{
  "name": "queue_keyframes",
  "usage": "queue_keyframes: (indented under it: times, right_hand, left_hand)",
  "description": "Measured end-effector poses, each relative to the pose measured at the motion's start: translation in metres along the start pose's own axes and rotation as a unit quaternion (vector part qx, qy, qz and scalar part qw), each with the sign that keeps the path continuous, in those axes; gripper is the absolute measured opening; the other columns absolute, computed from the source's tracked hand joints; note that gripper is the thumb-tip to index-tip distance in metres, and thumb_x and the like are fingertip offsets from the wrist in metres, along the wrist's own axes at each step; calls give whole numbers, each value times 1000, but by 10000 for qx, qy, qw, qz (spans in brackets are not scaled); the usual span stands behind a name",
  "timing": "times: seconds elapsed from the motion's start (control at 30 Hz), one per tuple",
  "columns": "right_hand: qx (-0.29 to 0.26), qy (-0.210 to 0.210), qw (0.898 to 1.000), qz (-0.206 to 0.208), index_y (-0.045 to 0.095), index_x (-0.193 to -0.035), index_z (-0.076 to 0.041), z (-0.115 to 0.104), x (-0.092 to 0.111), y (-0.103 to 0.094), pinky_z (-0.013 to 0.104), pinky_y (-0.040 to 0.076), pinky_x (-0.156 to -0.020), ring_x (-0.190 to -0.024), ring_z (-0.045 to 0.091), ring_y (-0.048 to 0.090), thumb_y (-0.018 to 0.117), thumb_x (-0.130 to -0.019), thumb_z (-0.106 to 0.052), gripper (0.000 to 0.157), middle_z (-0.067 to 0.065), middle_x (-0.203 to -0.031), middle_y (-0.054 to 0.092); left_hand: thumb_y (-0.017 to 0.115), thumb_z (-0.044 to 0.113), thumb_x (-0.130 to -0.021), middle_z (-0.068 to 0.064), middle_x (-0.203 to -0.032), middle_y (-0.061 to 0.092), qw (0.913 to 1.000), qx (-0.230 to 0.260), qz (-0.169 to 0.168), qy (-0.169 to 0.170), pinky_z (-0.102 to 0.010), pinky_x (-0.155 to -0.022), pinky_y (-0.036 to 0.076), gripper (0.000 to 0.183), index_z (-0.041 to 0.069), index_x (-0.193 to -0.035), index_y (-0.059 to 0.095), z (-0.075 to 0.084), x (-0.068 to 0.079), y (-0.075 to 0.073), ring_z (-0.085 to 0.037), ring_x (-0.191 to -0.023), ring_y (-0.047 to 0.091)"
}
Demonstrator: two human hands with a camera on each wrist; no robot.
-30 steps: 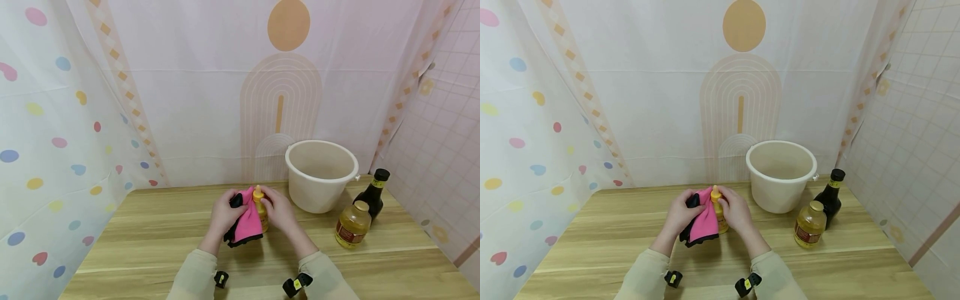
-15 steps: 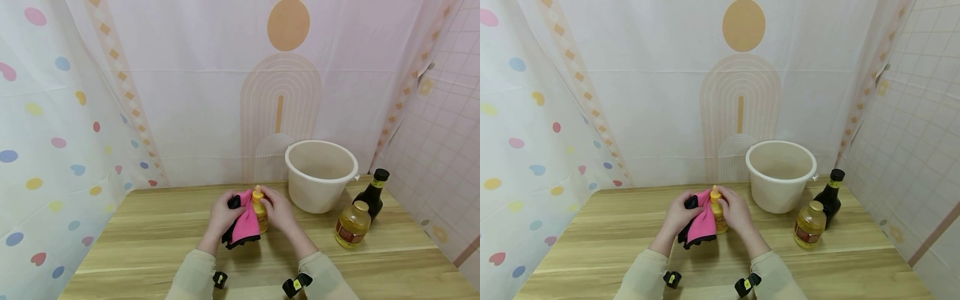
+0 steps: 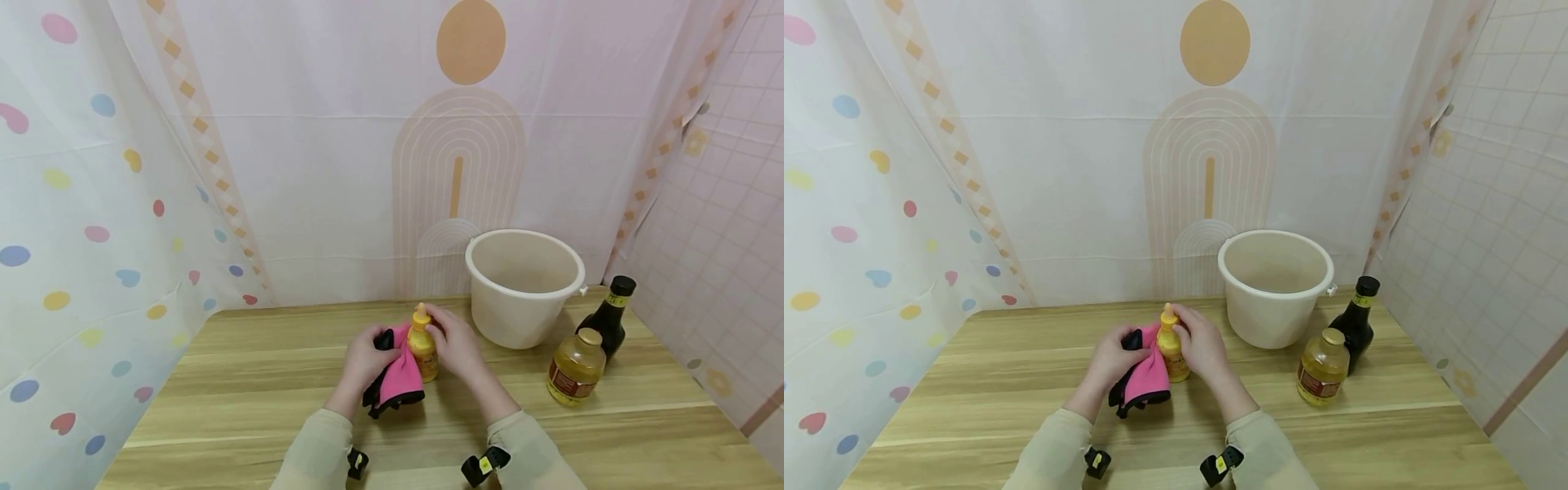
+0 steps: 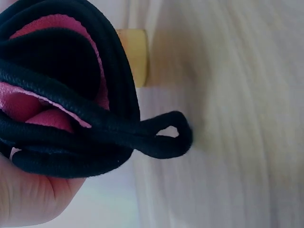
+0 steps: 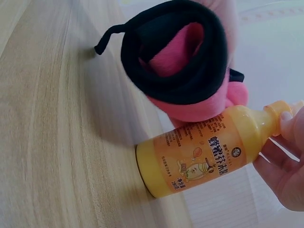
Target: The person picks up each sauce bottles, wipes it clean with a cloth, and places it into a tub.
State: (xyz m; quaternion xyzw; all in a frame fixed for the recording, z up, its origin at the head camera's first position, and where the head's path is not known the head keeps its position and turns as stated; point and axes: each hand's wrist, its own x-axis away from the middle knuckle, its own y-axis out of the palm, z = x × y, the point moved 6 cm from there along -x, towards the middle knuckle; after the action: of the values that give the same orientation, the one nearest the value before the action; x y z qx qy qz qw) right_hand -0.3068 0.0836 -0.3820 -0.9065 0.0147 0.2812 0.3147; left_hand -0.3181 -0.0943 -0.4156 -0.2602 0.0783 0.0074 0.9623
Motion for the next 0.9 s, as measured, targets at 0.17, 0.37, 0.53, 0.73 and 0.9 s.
queue_keyframes:
  times: [0.17, 0.37, 0.53, 0.73, 0.9]
  right_hand:
    - [-6, 55, 10000, -14, 60, -133, -4, -1, 0, 0, 48, 44, -100, -120, 34, 57, 61, -96, -3, 37, 17, -130, 61]
    - [-23, -37, 10000, 23, 60, -132, -1, -2, 0, 0, 48, 45, -100, -119, 35, 58, 62, -95, -1, 37, 18, -129, 62]
    - [-9, -55, 10000, 37, 60, -131, -1, -2, 0, -1, 48, 45, -99, -119, 35, 58, 62, -95, 0, 36, 18, -128, 62]
    - [-25, -1, 10000, 15, 60, -132, -2, -1, 0, -1, 48, 44, -100, -119, 34, 58, 61, -96, -2, 36, 17, -129, 62]
    - [-35, -62, 10000, -20, 60, -132, -2, 0, -1, 1, 47, 45, -100, -118, 34, 58, 61, -96, -2, 36, 17, -128, 63]
  left_hand:
    - [82, 5, -76, -12, -104, 68, 9996, -267, -64, 113, -49, -87, 50, 28, 5, -100, 66, -2, -2, 4, -30, -100, 61]
    - [82, 5, -75, -13, -102, 68, 9984, -525, -153, 168, -48, -86, 51, 28, 5, -99, 67, -6, -4, 8, -30, -97, 62]
    - [83, 5, -73, -9, -92, 67, 9959, -811, -297, 265, -43, -78, 51, 26, 6, -92, 65, -10, -5, 13, -24, -86, 60]
    - [83, 5, -72, -6, -87, 65, 9952, -814, -415, 339, -39, -73, 50, 27, 7, -89, 63, -13, -7, 14, -22, -80, 57]
    - [83, 6, -74, -11, -99, 68, 9988, -454, -118, 142, -46, -84, 50, 30, 4, -98, 66, -14, -8, 1, -28, -93, 61]
